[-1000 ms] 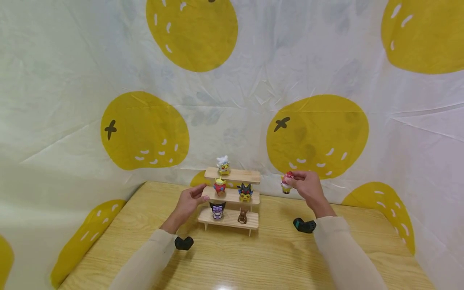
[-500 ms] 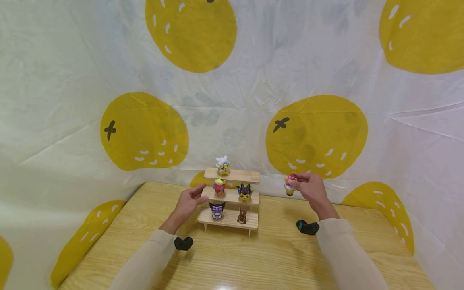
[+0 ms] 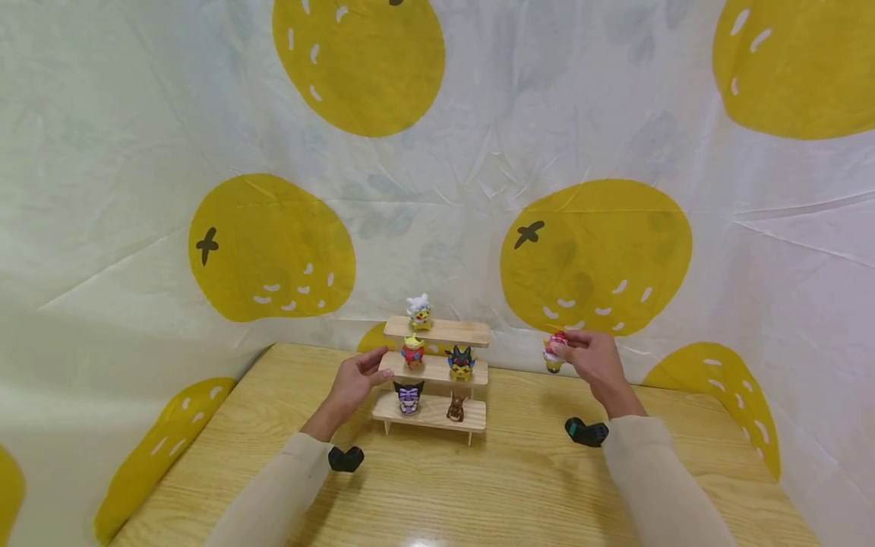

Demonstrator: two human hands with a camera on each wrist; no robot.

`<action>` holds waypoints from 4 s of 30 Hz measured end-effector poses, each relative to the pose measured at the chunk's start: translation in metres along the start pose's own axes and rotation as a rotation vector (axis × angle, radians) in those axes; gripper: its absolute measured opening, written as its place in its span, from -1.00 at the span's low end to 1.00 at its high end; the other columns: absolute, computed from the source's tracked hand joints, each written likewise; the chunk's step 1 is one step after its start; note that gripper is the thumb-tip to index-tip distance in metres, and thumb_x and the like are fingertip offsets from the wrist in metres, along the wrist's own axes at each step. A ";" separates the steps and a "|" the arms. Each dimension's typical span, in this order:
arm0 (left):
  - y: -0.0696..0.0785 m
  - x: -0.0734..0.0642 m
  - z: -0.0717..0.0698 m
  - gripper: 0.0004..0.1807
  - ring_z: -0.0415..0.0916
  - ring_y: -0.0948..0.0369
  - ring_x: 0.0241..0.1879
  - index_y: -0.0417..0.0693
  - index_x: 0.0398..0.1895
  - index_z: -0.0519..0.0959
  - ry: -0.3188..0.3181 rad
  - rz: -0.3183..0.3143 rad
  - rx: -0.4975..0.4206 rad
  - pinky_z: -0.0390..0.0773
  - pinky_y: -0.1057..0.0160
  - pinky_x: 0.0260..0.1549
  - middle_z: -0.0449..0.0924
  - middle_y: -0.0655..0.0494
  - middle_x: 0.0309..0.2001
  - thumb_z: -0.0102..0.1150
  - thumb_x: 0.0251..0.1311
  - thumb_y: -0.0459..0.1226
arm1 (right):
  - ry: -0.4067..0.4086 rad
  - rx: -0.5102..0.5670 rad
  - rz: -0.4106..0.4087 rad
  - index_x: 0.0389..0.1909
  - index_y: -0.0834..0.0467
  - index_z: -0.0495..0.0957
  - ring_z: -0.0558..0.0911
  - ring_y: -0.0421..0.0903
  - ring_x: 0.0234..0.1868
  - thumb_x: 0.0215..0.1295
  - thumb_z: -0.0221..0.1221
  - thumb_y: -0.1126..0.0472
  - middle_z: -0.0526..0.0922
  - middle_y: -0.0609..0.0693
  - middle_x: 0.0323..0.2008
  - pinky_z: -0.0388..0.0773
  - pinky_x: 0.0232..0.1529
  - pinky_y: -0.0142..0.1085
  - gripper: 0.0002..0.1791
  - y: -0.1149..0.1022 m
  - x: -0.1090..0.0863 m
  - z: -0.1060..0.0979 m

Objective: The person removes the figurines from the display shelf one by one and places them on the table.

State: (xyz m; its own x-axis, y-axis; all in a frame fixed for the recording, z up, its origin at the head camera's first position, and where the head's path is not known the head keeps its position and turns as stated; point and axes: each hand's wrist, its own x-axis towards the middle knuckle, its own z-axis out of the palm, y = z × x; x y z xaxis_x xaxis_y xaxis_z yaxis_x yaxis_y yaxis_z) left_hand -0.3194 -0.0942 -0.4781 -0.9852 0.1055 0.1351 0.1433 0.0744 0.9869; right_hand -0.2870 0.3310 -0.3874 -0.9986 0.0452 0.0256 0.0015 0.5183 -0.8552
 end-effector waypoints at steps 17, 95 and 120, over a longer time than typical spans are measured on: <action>0.000 0.000 -0.001 -0.37 0.45 -0.18 0.43 -0.37 0.49 0.36 -0.009 0.002 -0.005 0.63 0.07 0.27 0.41 -0.31 0.46 0.25 0.37 -0.47 | 0.010 -0.036 -0.005 0.45 0.46 0.35 0.57 -0.45 -0.17 0.57 0.16 0.04 0.54 0.45 0.30 0.60 -0.16 -0.61 -0.32 0.014 0.001 -0.004; -0.001 0.002 0.000 -0.39 0.45 -0.23 0.41 -0.42 0.47 0.36 -0.010 0.012 -0.005 0.65 0.06 0.26 0.43 -0.37 0.43 0.23 0.37 -0.51 | -0.015 -0.007 0.030 0.42 0.55 0.31 0.63 -0.49 -0.21 0.54 0.20 0.12 0.66 0.40 0.19 0.69 -0.08 -0.53 -0.32 0.054 -0.005 0.008; -0.001 0.002 0.001 -0.39 0.44 -0.18 0.43 -0.38 0.48 0.38 0.000 0.015 0.012 0.59 0.01 0.31 0.43 -0.31 0.45 0.24 0.37 -0.48 | 0.010 -0.019 0.067 0.34 0.53 0.42 0.60 -0.44 -0.24 0.51 0.23 0.13 0.75 0.26 0.05 0.57 -0.22 -0.62 -0.38 0.068 -0.004 0.017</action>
State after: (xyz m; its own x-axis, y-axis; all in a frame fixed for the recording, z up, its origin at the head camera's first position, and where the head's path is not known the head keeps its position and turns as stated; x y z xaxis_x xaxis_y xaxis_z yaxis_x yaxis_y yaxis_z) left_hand -0.3212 -0.0932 -0.4785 -0.9829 0.1064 0.1502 0.1595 0.0847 0.9836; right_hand -0.2837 0.3515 -0.4541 -0.9957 0.0890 -0.0259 0.0693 0.5296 -0.8454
